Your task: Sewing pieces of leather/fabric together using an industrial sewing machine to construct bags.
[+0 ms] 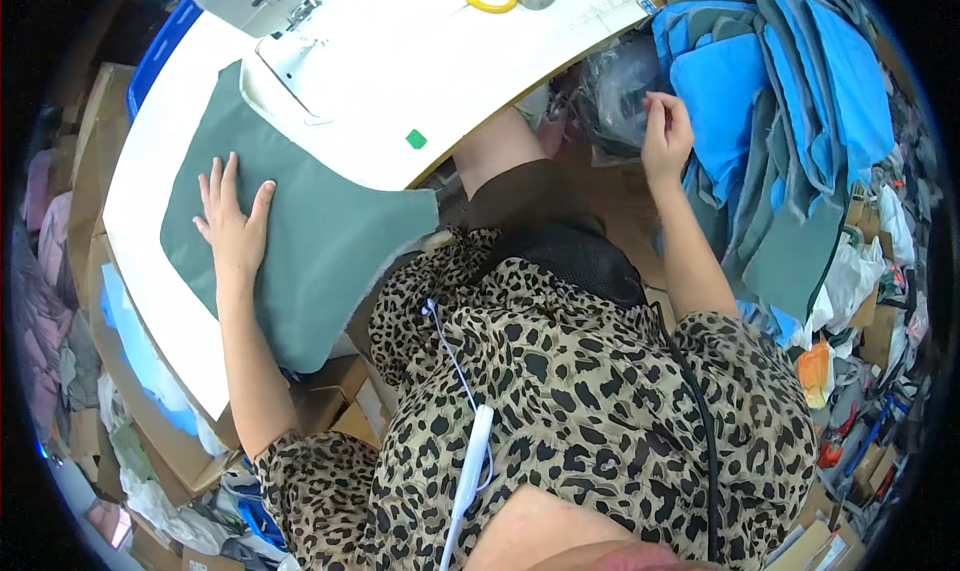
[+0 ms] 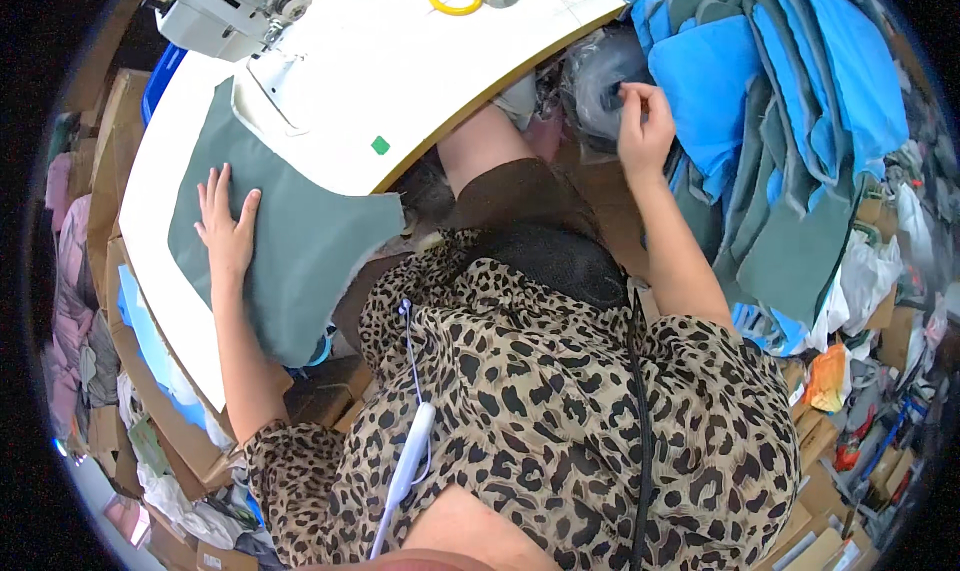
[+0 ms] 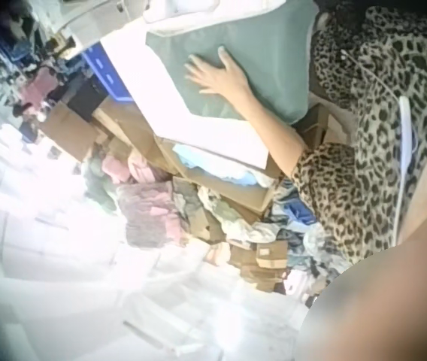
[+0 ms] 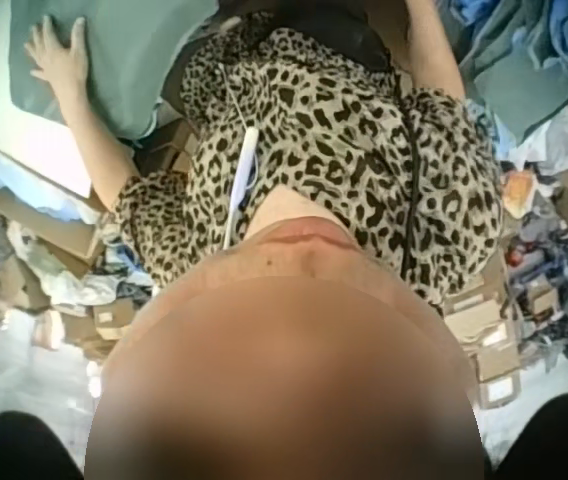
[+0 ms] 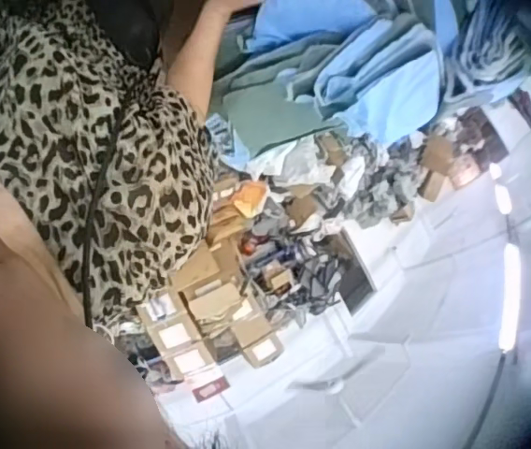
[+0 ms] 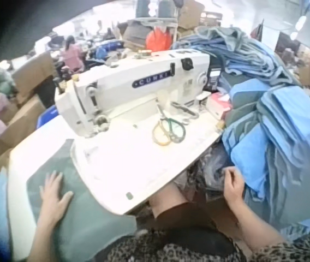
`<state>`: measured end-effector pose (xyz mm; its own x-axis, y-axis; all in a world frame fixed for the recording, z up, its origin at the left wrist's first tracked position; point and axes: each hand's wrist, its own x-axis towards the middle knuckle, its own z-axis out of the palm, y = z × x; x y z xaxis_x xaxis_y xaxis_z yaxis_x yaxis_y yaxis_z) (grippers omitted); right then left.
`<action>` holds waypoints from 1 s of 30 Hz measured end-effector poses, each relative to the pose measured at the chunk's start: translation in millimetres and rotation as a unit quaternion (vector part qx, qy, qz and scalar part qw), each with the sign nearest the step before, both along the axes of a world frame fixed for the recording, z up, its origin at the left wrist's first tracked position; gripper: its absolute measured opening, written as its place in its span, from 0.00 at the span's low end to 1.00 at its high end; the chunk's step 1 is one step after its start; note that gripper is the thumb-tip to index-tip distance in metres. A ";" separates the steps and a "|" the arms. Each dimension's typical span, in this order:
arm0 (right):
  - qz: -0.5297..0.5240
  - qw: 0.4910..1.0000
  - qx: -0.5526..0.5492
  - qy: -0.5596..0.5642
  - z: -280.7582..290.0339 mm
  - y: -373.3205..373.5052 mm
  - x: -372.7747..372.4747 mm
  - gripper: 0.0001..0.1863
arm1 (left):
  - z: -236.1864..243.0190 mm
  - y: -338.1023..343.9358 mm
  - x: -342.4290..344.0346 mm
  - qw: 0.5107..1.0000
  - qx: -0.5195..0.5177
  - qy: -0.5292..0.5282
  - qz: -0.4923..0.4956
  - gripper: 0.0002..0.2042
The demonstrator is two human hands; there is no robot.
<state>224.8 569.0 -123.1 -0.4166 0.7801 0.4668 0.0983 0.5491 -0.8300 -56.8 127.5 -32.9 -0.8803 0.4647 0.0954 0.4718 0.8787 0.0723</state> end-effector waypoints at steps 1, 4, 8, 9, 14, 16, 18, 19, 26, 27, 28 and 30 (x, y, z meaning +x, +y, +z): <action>0.005 0.991 0.027 -0.129 -2.6 12.1 4.5 0.06 | -4.5 0.6 -0.1 1.000 0.008 -0.008 0.004 0.34; 0.047 0.944 0.142 -0.295 -20.4 40.3 2.2 0.11 | -9.0 7.1 1.3 1.000 0.023 -0.014 0.013 0.34; 0.035 0.865 0.076 -0.494 -2.3 43.1 -34.7 0.13 | -12.1 13.7 7.8 0.999 0.028 -0.015 0.030 0.34; 0.012 0.809 0.043 -0.587 -0.6 44.2 -39.8 0.15 | -11.4 16.4 9.2 0.999 0.032 -0.019 0.031 0.34; 0.012 0.802 0.052 -0.595 -21.3 57.2 -36.1 0.14 | -10.5 18.4 14.2 0.998 0.033 -0.029 0.038 0.34; 0.015 0.819 0.008 -0.573 -19.6 55.6 -30.3 0.11 | -11.0 17.6 13.2 0.998 0.033 -0.024 0.042 0.34; 0.007 0.869 0.108 -0.482 -26.3 60.4 -9.9 0.09 | -8.4 20.7 13.0 0.999 0.035 -0.021 0.035 0.34; 0.006 0.869 0.107 -0.484 -27.6 63.0 -2.6 0.09 | -6.0 22.7 13.5 0.998 0.034 -0.027 0.039 0.34; 0.091 0.992 0.070 -0.052 15.0 12.3 14.6 0.04 | -7.1 29.7 18.8 0.998 0.029 -0.026 0.054 0.34; 0.103 0.994 0.035 -0.014 28.9 1.2 12.9 0.03 | -6.0 30.9 23.5 0.998 0.026 -0.029 0.052 0.34; 0.115 0.993 -0.001 0.024 45.3 -7.0 9.0 0.02 | -5.8 31.4 27.8 0.998 0.024 -0.031 0.056 0.34; 0.206 0.978 -0.030 0.034 87.9 -20.0 -3.9 0.02 | -4.3 32.0 37.0 0.997 0.018 -0.035 0.061 0.36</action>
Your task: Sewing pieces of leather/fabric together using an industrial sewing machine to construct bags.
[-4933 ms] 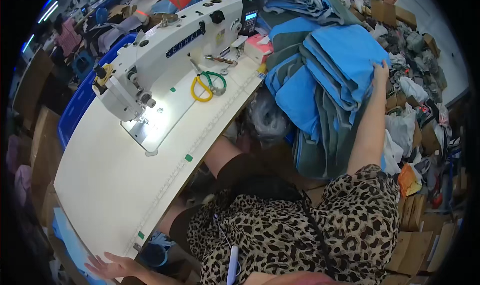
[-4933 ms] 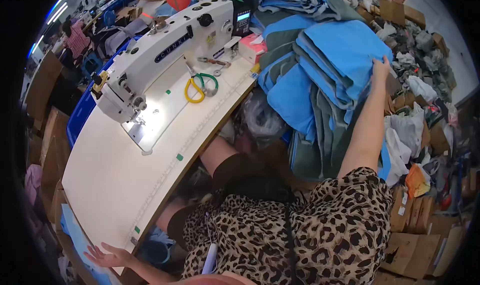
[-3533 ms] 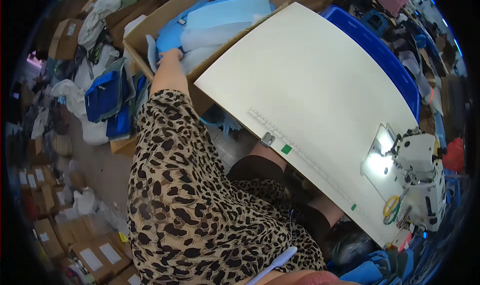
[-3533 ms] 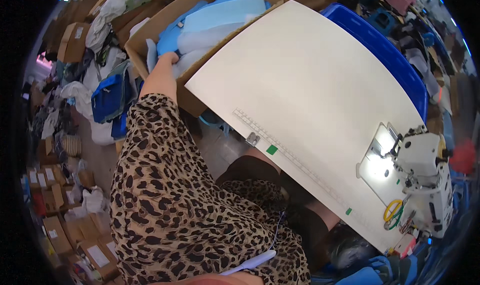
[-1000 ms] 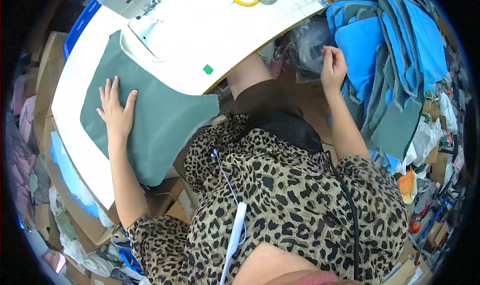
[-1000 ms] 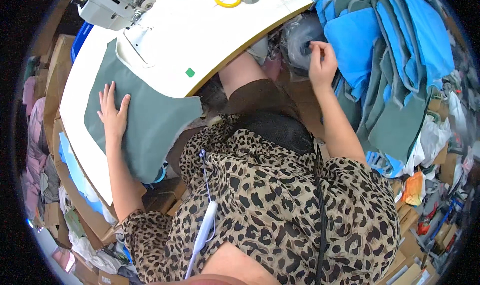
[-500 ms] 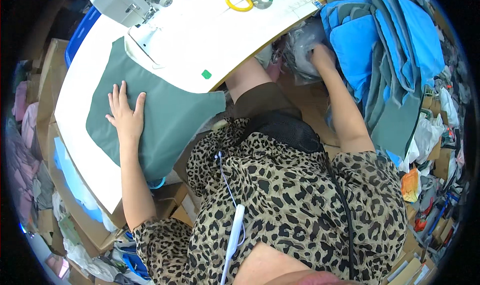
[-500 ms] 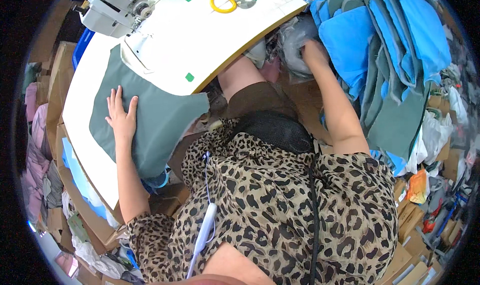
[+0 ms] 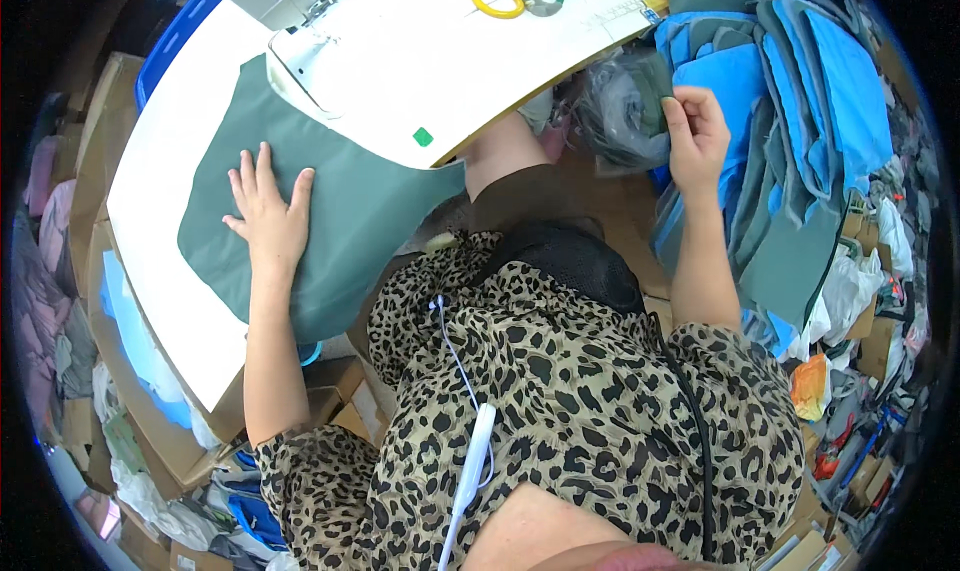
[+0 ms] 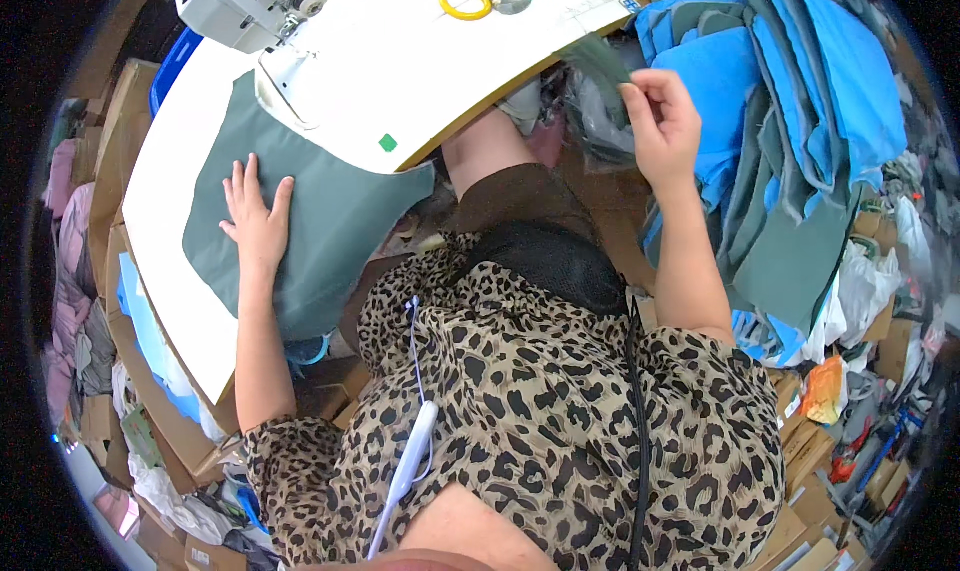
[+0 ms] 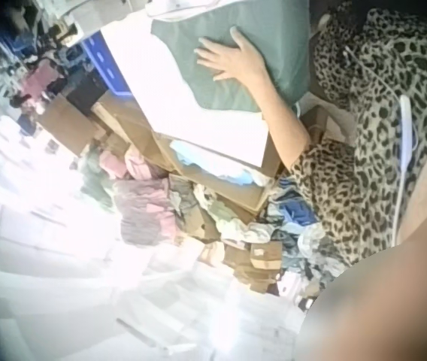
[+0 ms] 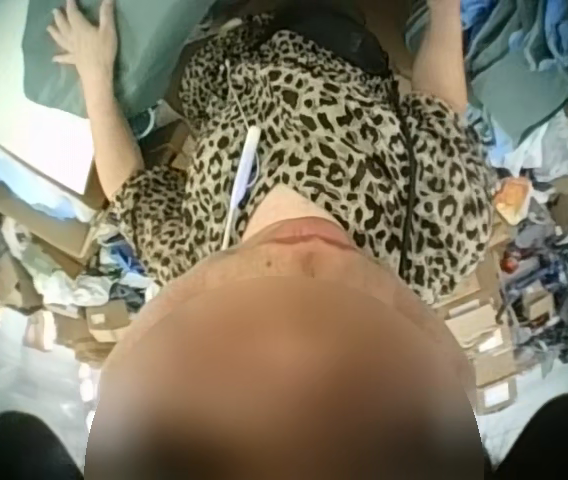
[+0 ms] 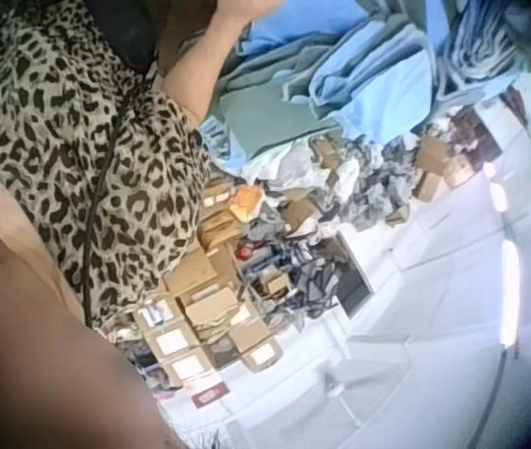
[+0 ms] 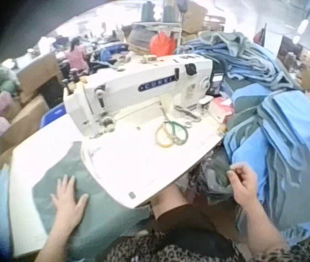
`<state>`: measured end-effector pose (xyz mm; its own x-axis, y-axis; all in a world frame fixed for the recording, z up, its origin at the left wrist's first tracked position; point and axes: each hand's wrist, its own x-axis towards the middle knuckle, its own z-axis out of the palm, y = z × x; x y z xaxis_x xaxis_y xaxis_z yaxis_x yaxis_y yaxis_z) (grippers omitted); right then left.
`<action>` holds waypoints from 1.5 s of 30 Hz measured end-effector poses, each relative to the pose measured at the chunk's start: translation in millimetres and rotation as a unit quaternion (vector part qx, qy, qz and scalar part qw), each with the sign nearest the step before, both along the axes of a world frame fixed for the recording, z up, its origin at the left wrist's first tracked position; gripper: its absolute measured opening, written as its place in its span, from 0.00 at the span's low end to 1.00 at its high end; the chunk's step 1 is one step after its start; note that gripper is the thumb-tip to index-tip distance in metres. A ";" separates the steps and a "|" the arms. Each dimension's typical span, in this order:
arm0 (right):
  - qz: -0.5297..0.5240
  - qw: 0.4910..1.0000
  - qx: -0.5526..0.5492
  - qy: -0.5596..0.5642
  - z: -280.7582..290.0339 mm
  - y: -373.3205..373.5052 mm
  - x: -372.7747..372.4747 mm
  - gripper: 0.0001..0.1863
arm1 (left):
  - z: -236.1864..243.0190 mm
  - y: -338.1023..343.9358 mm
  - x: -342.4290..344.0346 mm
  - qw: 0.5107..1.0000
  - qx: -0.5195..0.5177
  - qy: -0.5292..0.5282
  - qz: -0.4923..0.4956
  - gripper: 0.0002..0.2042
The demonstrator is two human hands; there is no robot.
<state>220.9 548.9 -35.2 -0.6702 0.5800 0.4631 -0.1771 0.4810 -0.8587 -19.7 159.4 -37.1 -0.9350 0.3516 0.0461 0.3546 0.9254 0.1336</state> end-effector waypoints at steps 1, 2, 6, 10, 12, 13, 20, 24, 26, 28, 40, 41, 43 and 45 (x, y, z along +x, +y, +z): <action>0.049 0.998 -0.018 -0.019 17.6 -5.2 -6.1 0.03 | 1.4 5.1 3.2 1.000 0.017 0.001 -0.007 0.36; 0.106 0.992 -0.060 -0.025 24.2 -12.5 -15.4 0.03 | 3.8 5.8 8.9 1.000 0.030 0.005 -0.006 0.36; 0.206 0.965 -0.150 -0.064 42.4 -55.8 -53.1 0.03 | 58.1 43.1 33.7 0.936 0.265 -0.065 -0.223 0.36; 0.333 0.908 -0.220 -0.129 55.2 -109.0 -87.1 0.04 | 79.7 65.2 53.3 0.696 0.530 -0.457 -0.163 0.32; 0.398 0.835 -0.349 -0.152 46.7 -126.3 -103.0 0.06 | 86.0 63.0 53.2 0.641 0.582 -0.456 -0.206 0.25; 0.446 0.762 -0.436 -0.174 44.1 -130.1 -108.9 0.06 | 81.7 55.6 47.1 0.648 0.586 -0.445 -0.199 0.25; 0.469 0.791 -0.360 -0.158 43.2 -179.8 -127.8 0.14 | 91.2 18.1 24.9 0.756 0.581 -0.279 -0.113 0.05; 0.405 0.908 -0.079 -0.071 29.4 -199.0 -141.7 0.19 | 102.3 2.2 -12.7 0.831 0.505 -0.230 -0.030 0.09; 0.425 0.896 -0.086 -0.098 34.0 -205.2 -145.5 0.18 | 102.7 -1.4 -27.7 0.878 0.428 -0.214 -0.025 0.10; 0.440 0.884 -0.091 -0.127 34.0 -207.2 -149.5 0.17 | 103.4 -0.9 -36.8 0.891 0.400 -0.213 -0.027 0.10; 0.490 0.863 -0.057 -0.108 25.6 -210.8 -166.5 0.25 | 98.9 -1.8 -83.5 0.926 0.297 -0.231 -0.035 0.11; 0.482 0.863 -0.042 -0.143 43.3 -213.5 -165.4 0.23 | 98.7 0.1 -91.3 0.941 0.245 -0.232 -0.032 0.11; 0.468 0.880 0.008 -0.078 33.9 -224.0 -179.1 0.23 | 93.6 7.1 -101.0 0.940 0.263 -0.212 -0.051 0.11; 0.400 0.900 0.174 -0.005 36.1 -223.0 -196.1 0.17 | 85.8 15.8 -113.3 0.938 0.280 -0.190 -0.070 0.12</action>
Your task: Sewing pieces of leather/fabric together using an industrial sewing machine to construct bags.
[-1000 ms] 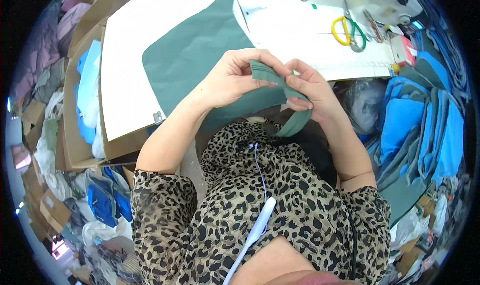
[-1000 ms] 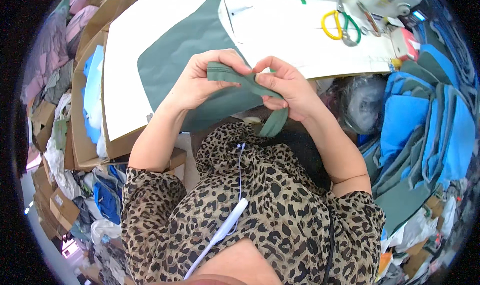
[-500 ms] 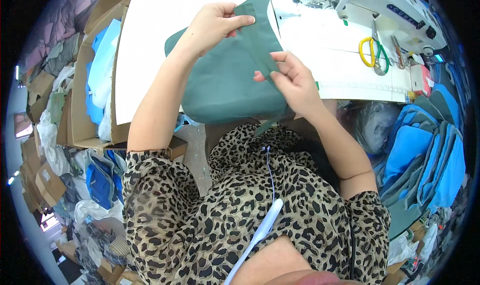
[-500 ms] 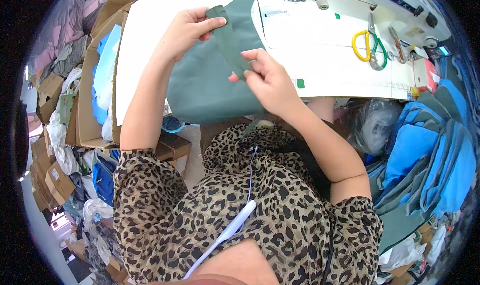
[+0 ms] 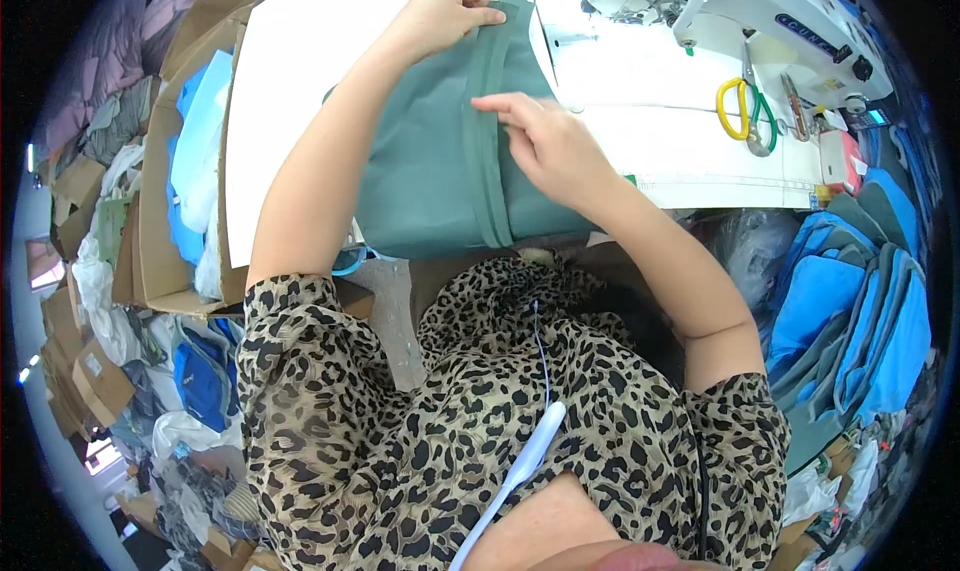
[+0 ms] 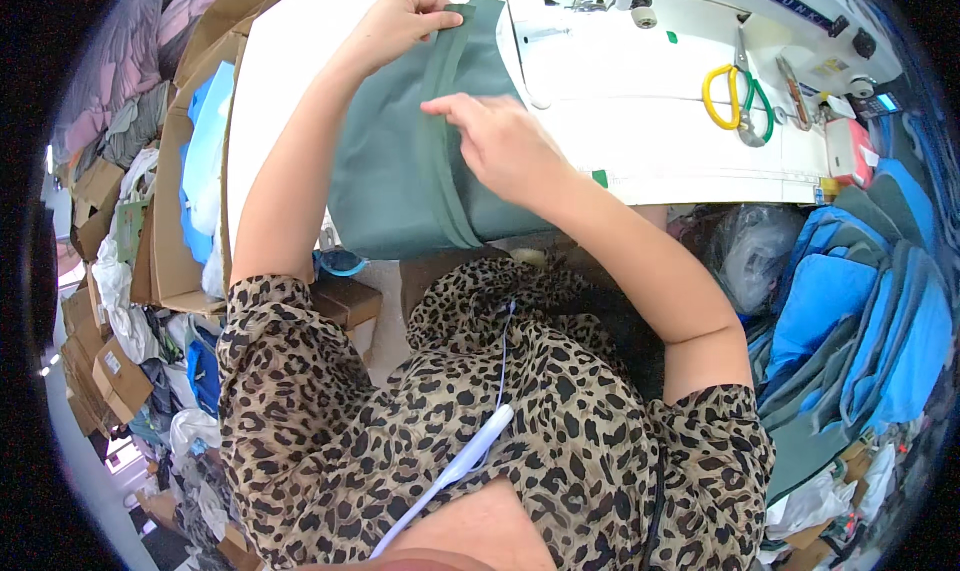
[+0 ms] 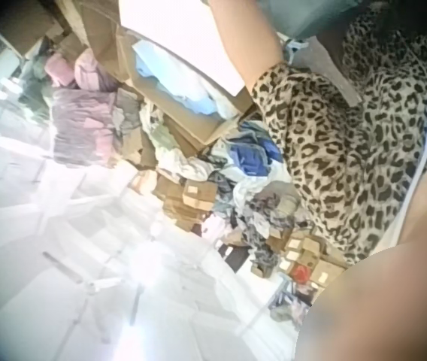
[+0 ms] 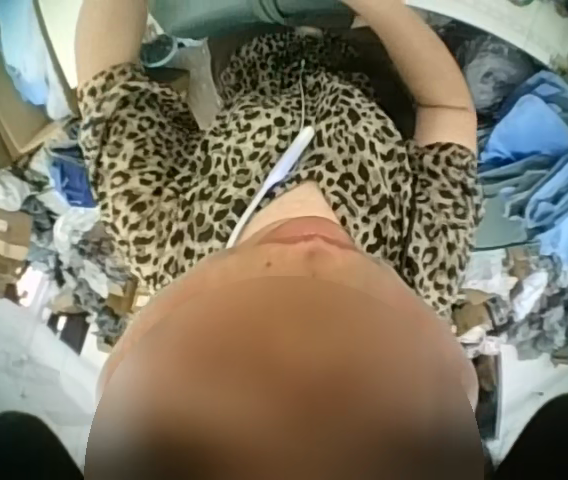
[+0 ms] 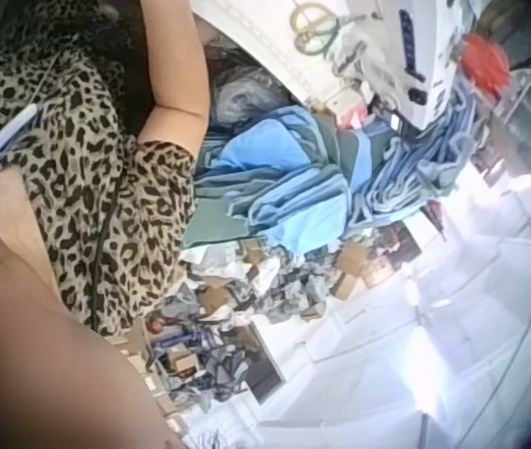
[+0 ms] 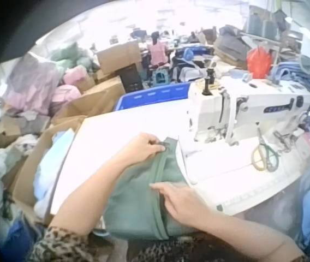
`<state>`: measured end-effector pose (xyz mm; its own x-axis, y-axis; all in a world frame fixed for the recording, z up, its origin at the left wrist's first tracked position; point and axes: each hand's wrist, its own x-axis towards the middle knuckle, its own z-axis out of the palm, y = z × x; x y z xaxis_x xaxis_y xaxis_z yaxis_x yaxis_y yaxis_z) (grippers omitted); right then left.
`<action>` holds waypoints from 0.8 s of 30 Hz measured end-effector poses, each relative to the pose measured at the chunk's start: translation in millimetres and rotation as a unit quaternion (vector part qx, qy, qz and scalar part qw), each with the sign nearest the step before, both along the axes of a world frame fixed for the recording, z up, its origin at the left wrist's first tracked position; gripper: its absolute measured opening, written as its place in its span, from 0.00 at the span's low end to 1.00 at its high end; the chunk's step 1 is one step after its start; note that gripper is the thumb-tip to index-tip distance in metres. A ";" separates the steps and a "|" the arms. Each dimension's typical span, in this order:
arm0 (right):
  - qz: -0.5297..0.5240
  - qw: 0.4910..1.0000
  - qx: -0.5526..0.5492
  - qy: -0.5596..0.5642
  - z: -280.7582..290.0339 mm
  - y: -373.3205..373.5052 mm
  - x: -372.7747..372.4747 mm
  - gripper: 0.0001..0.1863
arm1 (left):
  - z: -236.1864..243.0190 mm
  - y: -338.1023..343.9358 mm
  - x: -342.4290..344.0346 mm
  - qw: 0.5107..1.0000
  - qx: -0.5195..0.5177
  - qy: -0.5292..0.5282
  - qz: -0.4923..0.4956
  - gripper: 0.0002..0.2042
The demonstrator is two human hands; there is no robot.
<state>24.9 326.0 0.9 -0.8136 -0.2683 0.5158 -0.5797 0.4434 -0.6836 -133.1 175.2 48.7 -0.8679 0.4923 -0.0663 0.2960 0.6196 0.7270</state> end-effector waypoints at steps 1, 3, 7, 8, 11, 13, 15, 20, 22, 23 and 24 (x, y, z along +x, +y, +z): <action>-0.003 1.000 0.000 0.001 -2.3 2.7 -10.4 0.17 | -3.4 5.0 -7.5 0.999 -0.016 0.046 -0.009 0.12; -0.075 0.983 0.118 0.117 -8.9 9.3 -33.2 0.09 | -17.4 15.1 -22.0 0.995 -0.031 0.090 -0.019 0.12; -0.136 0.957 0.211 0.148 -13.0 14.1 -55.9 0.03 | -40.8 24.3 -38.5 0.983 -0.054 0.176 -0.002 0.13; -0.138 0.956 0.211 0.147 -17.9 16.7 -57.7 0.03 | -45.9 25.7 -39.4 0.978 -0.067 0.199 -0.001 0.12; -0.101 0.966 0.202 0.126 -27.6 22.6 -56.8 0.04 | -58.9 27.8 -35.2 0.946 -0.038 0.321 0.011 0.10; -0.081 0.969 0.224 0.072 -26.4 25.4 -54.2 0.08 | -58.3 26.4 -33.3 0.938 -0.045 0.344 -0.028 0.09; -0.052 0.966 0.235 0.091 -25.4 35.1 -57.6 0.10 | -59.8 22.4 -33.2 0.926 -0.054 0.367 -0.064 0.08; 0.019 0.953 0.267 0.140 -20.4 52.2 -68.7 0.15 | -65.6 9.3 -28.2 0.893 -0.068 0.423 -0.135 0.10; 0.025 0.947 0.271 0.174 -25.1 55.7 -71.2 0.14 | -69.3 10.3 -20.8 0.891 -0.050 0.430 -0.134 0.11; 0.026 0.947 0.269 0.174 -26.7 56.1 -70.7 0.14 | -70.8 8.3 -16.2 0.890 -0.033 0.436 -0.129 0.12; 0.032 0.947 0.257 0.192 -28.2 57.2 -69.6 0.12 | -72.7 7.9 -11.6 0.890 -0.035 0.436 -0.128 0.12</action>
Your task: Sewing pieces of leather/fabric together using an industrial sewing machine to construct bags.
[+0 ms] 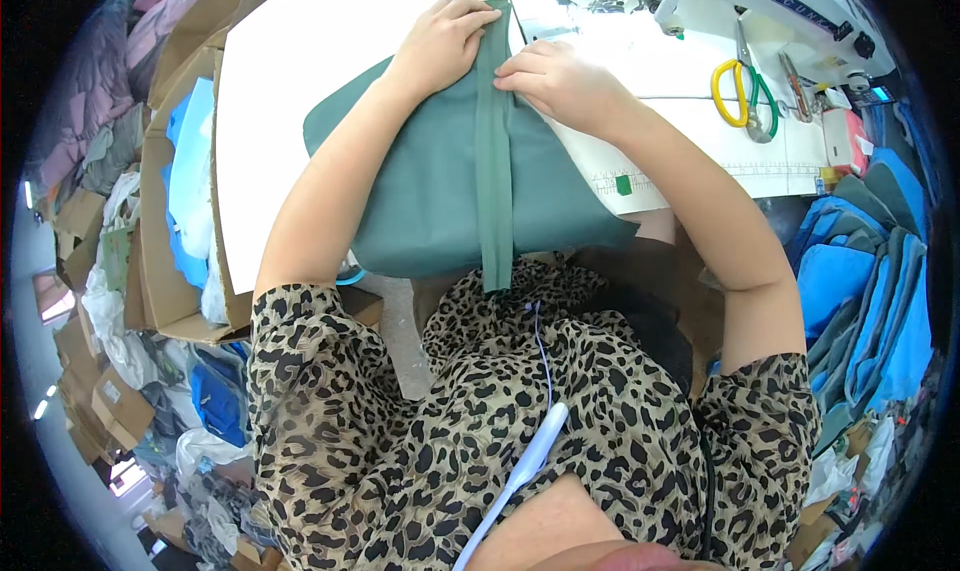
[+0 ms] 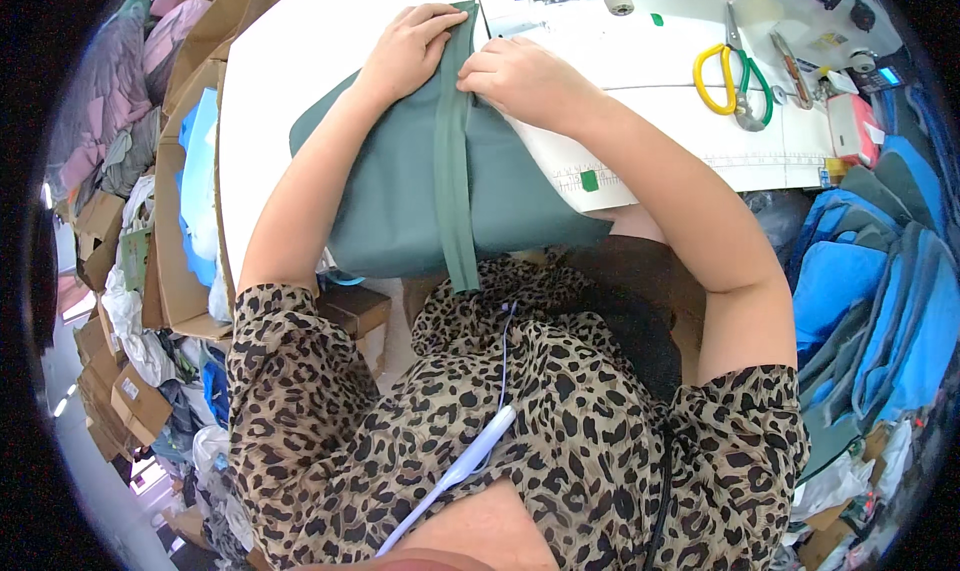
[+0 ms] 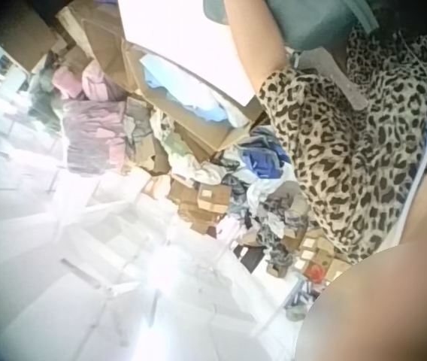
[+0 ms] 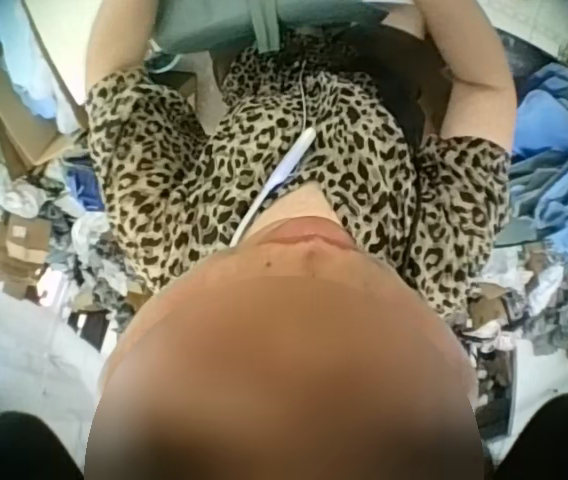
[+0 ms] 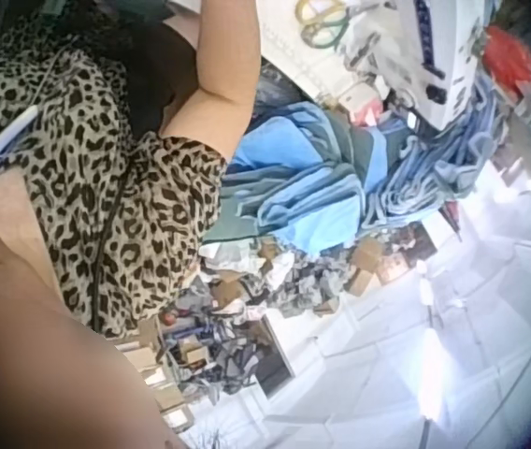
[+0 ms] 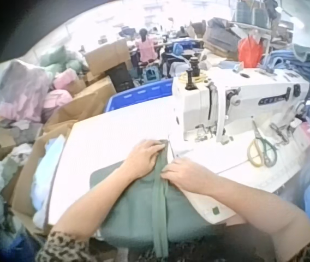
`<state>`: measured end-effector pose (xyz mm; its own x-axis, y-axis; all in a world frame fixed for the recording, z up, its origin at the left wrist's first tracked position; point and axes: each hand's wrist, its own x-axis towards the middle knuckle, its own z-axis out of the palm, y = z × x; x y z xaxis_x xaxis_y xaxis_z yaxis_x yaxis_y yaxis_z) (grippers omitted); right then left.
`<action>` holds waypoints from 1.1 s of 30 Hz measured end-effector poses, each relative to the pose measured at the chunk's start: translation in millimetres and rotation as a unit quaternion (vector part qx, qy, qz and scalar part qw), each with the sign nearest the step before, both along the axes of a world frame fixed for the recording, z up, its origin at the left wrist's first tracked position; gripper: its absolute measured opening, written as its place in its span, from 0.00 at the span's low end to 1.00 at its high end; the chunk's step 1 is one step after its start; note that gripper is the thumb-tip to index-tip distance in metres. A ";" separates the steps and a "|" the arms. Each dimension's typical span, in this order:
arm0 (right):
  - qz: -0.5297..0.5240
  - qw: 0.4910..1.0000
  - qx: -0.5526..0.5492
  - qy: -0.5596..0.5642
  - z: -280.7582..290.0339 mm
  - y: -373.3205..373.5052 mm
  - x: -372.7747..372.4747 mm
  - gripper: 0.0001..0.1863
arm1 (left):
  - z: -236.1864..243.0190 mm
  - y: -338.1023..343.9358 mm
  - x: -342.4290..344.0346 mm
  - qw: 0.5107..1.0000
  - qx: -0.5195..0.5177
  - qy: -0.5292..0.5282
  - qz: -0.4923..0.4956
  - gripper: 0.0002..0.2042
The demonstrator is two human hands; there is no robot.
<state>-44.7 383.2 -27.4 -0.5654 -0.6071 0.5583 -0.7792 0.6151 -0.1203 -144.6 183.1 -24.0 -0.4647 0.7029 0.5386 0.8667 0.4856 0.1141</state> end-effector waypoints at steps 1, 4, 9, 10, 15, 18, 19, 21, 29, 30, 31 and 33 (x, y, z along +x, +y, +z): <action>0.014 1.000 -0.010 0.015 -1.4 1.6 1.8 0.10 | -2.7 1.6 4.9 1.000 0.014 0.002 0.004 0.12; 0.019 1.000 -0.008 0.003 8.3 9.7 12.1 0.06 | -7.0 7.4 25.3 0.999 0.034 0.002 0.034 0.12; 0.054 0.997 0.024 -0.052 21.3 47.0 42.6 0.07 | -3.9 31.3 78.2 0.997 -0.018 -0.014 0.071 0.17; 0.059 0.996 0.019 -0.067 24.9 54.3 48.8 0.08 | -1.1 34.5 83.8 0.997 -0.016 -0.016 0.072 0.17; 0.055 0.994 -0.005 -0.099 19.1 67.8 59.2 0.12 | 1.5 42.2 91.7 0.997 -0.036 -0.025 0.067 0.16; 0.054 0.996 0.012 -0.066 16.9 69.2 53.0 0.15 | 3.1 41.9 93.7 0.997 -0.044 -0.024 0.066 0.17; 0.046 0.997 0.017 -0.055 17.1 70.2 50.2 0.16 | 4.2 43.1 95.1 0.997 -0.044 -0.021 0.061 0.17; 0.039 0.998 0.021 -0.043 17.4 68.7 48.6 0.18 | 7.1 41.4 102.7 0.997 -0.043 -0.032 0.064 0.19; 0.045 0.996 0.048 -0.061 22.7 58.7 40.5 0.17 | 14.8 34.4 116.6 0.995 -0.025 -0.079 0.060 0.19; 0.048 0.996 0.044 -0.065 23.1 57.8 41.3 0.15 | 15.4 33.5 117.8 0.995 -0.024 -0.081 0.060 0.19; 0.049 0.996 0.045 -0.066 23.5 56.5 42.5 0.15 | 16.3 33.1 118.5 0.994 -0.023 -0.081 0.062 0.19; 0.035 0.999 0.019 -0.036 22.7 53.4 47.4 0.12 | 17.1 33.1 121.6 0.995 -0.021 -0.074 0.063 0.19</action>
<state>2.7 436.6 -4.6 -0.5592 -0.6659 0.4939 -0.8102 0.5652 -0.1553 -23.0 216.2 -7.0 -0.6219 0.6545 0.4299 0.7743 0.5959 0.2129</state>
